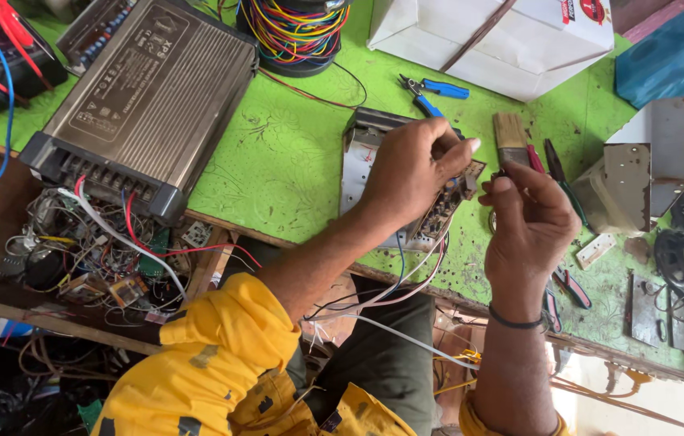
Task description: The person strips and twists white wires, then uses a soldering iron to attach them to a green circuit board inside a small metal enclosure. They repeatedly heat and apply solder to multiple connection points while holding the board steady.
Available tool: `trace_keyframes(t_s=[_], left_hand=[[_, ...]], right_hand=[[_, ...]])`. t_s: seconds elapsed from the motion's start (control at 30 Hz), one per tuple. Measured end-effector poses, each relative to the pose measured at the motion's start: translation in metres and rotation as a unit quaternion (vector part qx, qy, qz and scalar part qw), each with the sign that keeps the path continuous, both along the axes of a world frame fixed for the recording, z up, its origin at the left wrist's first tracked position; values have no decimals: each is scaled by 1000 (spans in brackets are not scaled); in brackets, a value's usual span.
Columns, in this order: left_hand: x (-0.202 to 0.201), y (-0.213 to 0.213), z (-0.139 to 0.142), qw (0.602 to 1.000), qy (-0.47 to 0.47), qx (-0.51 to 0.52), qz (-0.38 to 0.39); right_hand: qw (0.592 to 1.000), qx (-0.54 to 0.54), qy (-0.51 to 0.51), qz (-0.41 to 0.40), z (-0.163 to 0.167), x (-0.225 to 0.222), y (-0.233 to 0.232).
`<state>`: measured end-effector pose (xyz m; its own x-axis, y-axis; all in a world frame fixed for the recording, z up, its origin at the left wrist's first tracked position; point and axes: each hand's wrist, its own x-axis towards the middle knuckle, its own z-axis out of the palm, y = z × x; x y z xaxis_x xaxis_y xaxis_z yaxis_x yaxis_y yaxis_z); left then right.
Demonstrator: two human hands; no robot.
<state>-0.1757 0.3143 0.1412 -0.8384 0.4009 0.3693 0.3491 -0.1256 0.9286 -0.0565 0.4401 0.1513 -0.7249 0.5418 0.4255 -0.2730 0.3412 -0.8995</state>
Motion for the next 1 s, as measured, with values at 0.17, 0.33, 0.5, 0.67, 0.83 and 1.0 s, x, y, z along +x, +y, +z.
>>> trace_keyframes(t_s=[0.17,0.33,0.5,0.67,0.83,1.0], left_hand=[[3,8,5,1000,17,-14,22],[2,9,2,998,32,-21,42],[7,8,-2,999,15,8,34],[13,1,-6,999,30,-17,8],[17,-15,-16,993,107,-19,-46],[21,-21,-20,996,52,23,-69]], right_hand=[[992,78,-99,12,8,2,10],[988,59,-140,17,18,-4,14],[980,-5,-186,66,28,-13,22],[966,-11,-238,99,34,-16,32],[958,-6,-264,110,37,-18,40],[959,28,-255,123,37,-19,39]])
